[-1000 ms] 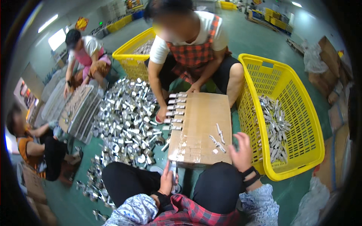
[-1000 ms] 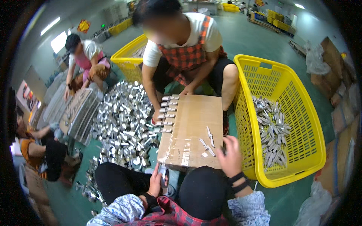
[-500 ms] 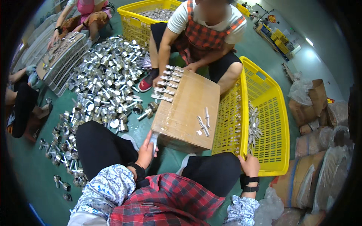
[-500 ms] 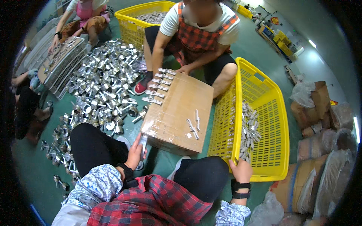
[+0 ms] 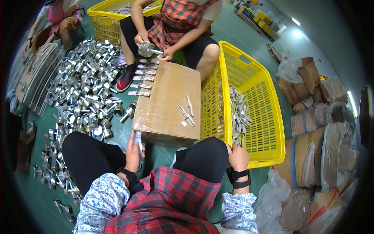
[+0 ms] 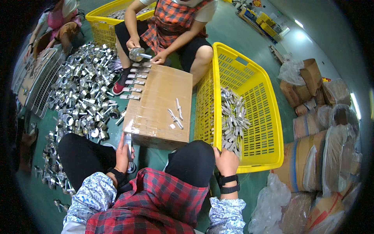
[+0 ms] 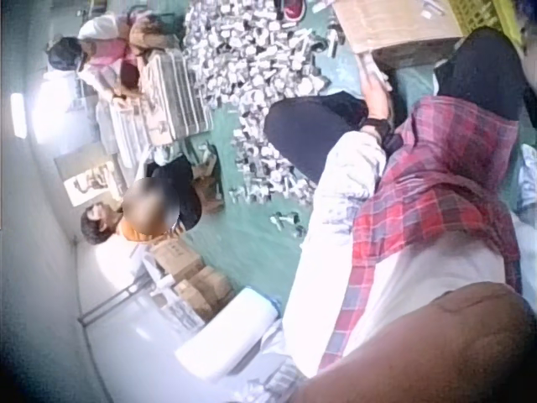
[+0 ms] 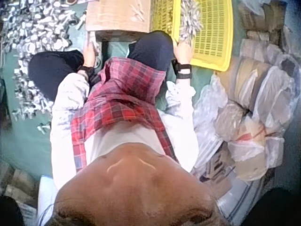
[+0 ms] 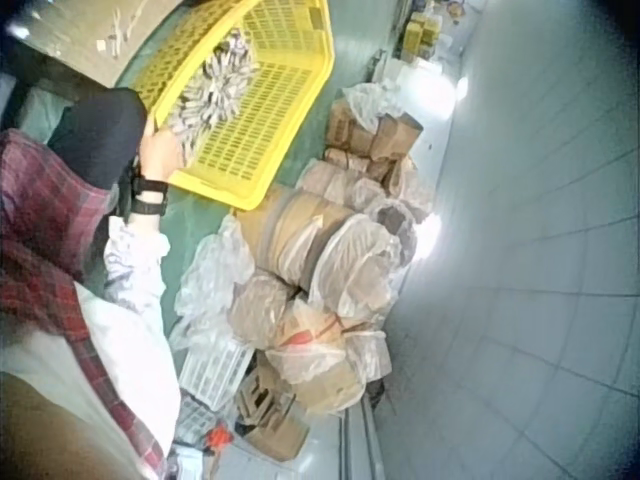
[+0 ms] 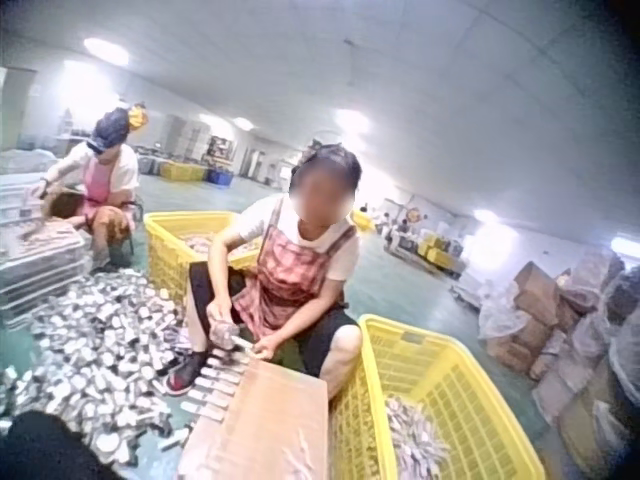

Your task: Organizing and placing metal hardware parts onto cardboard templates for packaging.

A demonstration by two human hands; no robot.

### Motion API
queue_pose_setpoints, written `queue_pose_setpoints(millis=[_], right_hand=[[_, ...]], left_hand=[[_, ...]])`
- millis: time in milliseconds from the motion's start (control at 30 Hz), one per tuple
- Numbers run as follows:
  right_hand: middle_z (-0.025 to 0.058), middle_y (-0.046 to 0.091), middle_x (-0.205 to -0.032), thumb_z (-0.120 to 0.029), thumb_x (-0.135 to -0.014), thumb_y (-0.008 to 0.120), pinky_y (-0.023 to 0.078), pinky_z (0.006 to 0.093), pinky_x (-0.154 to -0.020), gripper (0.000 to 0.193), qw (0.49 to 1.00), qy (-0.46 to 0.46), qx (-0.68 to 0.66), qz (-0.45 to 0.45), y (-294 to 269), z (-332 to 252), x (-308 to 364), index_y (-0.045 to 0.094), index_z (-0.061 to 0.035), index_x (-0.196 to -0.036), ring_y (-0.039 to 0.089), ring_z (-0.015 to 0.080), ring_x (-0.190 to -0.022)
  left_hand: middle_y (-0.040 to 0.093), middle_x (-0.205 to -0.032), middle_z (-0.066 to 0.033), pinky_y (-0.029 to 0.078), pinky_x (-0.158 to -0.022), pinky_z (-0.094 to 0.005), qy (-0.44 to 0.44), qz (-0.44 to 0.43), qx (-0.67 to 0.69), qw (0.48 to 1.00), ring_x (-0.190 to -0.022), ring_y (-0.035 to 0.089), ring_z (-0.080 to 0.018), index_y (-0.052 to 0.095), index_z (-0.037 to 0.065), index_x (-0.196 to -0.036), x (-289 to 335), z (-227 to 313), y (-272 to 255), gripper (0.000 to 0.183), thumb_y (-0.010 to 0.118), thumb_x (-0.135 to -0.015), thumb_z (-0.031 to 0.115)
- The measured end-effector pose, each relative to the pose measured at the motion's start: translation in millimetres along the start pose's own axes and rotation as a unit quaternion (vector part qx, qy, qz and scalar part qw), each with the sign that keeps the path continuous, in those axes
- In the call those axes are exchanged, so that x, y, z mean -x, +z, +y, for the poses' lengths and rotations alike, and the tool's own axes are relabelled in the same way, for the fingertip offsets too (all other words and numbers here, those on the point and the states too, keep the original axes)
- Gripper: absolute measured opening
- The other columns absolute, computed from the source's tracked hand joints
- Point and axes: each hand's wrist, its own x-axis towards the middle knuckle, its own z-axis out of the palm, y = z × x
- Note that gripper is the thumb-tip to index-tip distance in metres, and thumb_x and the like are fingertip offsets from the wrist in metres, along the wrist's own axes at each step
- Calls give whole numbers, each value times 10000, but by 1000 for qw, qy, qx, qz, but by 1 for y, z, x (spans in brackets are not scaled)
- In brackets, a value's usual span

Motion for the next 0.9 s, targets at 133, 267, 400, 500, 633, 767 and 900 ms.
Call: queue_pose_setpoints(millis=[133,267,400,500,633,767,900], right_hand=[[232,612,-687,-448,-852,535,469,477,-607,462,996,28,-69,-48,0,2,-6,656,-22,-721,608,401,-681],[200,623,-715,-364,-836,593,455,458,-597,336,987,7,-157,-9,-7,14,-4,652,-39,-779,608,388,-700],[179,626,-776,-159,-828,610,455,397,-614,155,956,-92,-253,114,-73,-32,-7,609,-6,-846,604,347,-707],[158,624,-801,-97,-792,632,471,357,-643,118,936,-152,-314,40,-121,-84,1,603,-4,-858,612,317,-737],[144,615,-830,-64,-769,639,492,356,-663,156,843,-420,-330,-67,-134,-154,15,601,-31,-917,616,321,-765],[84,637,-805,-87,-840,566,486,298,-653,121,603,-431,-575,-346,-134,-199,19,624,-11,-912,631,199,-745],[82,612,-903,-162,-925,466,445,278,-748,223,187,-280,-731,-594,-157,-214,18,549,13,-1035,581,146,-818]], left_hand=[[536,-673,-44,420,-459,-215,2,12,11,1000,-491,477,-94,205,223,-1464,0,1,-4,547,300,-940,100],[542,-698,-45,427,-465,-211,-2,-3,2,1000,-497,478,-91,205,233,-1463,-6,-3,-5,533,318,-955,118],[546,-705,-39,423,-468,-208,-5,16,-14,1000,-486,475,-91,204,240,-1462,0,5,-3,527,327,-963,124],[556,-708,-43,404,-455,-210,-3,24,-13,1000,-472,467,-90,205,225,-1463,1,8,2,534,331,-954,122],[557,-710,-41,396,-454,-211,1,22,-15,1000,-472,461,-85,226,210,-1460,0,8,0,533,340,-946,124],[547,-703,-38,406,-456,-206,-4,18,3,1000,-486,460,-83,241,218,-1455,0,8,7,524,344,-952,115],[543,-708,-37,415,-465,-203,-20,47,13,999,-490,468,-85,209,233,-1462,2,7,8,533,322,-956,112]])
